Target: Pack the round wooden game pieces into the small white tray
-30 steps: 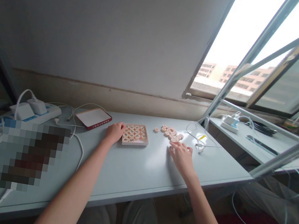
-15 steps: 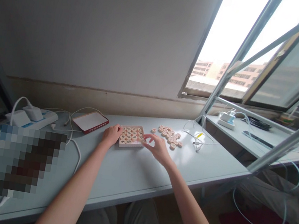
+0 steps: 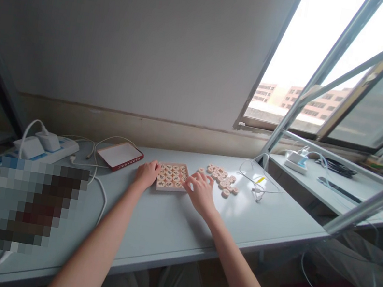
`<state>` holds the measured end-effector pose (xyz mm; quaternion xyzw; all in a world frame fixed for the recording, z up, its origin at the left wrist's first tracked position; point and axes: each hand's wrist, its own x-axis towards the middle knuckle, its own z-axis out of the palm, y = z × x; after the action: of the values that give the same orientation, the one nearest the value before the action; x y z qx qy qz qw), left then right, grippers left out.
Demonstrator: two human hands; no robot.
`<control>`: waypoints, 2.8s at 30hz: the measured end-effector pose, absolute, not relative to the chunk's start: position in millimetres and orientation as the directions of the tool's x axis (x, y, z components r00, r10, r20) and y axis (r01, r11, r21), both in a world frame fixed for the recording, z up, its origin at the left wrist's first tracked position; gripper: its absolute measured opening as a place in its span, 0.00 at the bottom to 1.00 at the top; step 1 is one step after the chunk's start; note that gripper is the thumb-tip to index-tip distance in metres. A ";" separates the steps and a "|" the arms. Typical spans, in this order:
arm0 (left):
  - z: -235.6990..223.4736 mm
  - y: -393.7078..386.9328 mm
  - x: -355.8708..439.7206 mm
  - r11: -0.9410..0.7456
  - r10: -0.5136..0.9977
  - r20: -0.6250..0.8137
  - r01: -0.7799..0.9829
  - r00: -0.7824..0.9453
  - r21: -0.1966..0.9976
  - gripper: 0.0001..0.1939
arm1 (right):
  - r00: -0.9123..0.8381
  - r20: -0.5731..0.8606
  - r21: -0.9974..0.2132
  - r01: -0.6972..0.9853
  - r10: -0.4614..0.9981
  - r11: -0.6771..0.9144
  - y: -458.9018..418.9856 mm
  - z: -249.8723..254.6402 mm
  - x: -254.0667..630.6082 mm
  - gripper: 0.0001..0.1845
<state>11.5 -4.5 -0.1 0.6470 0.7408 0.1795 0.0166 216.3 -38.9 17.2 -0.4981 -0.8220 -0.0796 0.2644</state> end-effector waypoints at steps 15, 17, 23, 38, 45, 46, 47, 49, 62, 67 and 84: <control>-2.7 -0.3 8.1 0.071 0.967 0.218 0.957 -0.136 0.280 0.17 | -0.137 0.580 0.008 0.987 0.803 0.163 -42.6 15.7 292.2 0.11; -2.7 -0.6 8.1 0.072 0.967 0.216 0.956 -0.137 0.284 0.18 | -0.106 0.546 0.030 0.994 0.831 0.107 -47.0 9.9 312.8 0.11; -1.2 -3.0 9.1 0.082 0.966 0.213 0.957 -0.144 0.277 0.18 | -0.161 0.539 0.005 0.982 0.827 0.188 -58.7 -0.1 322.9 0.10; -3.3 -0.9 8.5 0.072 0.964 0.232 0.966 -0.132 0.249 0.18 | -0.314 0.492 -0.472 0.687 0.812 0.552 -40.5 25.7 248.0 0.13; -3.3 -1.3 8.6 0.062 0.964 0.236 0.964 -0.125 0.259 0.18 | -0.286 0.489 -0.281 0.843 0.824 0.459 -42.2 20.6 217.8 0.10; -3.0 -1.4 8.9 0.063 0.963 0.238 0.963 -0.127 0.262 0.18 | -0.285 0.496 -0.251 0.857 0.820 0.449 -43.0 19.0 217.6 0.11; -2.6 -1.5 9.4 0.068 0.962 0.237 0.963 -0.133 0.262 0.18 | -0.292 0.504 -0.224 0.865 0.813 0.450 -43.9 17.5 218.0 0.11; -1.9 -1.7 10.2 0.087 0.963 0.225 0.961 -0.148 0.261 0.18 | -0.326 0.520 -0.175 0.864 0.790 0.472 -45.8 15.5 219.9 0.11; -4.8 -0.6 8.4 0.065 0.961 0.245 0.966 -0.128 0.250 0.18 | -0.459 0.531 0.026 0.849 0.712 0.527 -54.8 15.5 226.4 0.12; -1.1 -2.6 10.3 0.095 0.959 0.229 0.954 -0.164 0.285 0.16 | -0.353 0.566 -0.001 0.903 0.745 0.429 -20.1 19.7 235.9 0.14; -5.7 5.4 7.0 0.032 0.959 0.237 0.890 -0.155 0.454 0.13 | -0.450 0.422 -0.243 0.781 0.787 0.576 44.6 33.2 194.4 0.11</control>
<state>7.0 5.4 -5.7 0.6464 0.7152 0.2571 0.0669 194.4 44.6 33.2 -0.4604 -0.8514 0.0067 0.2513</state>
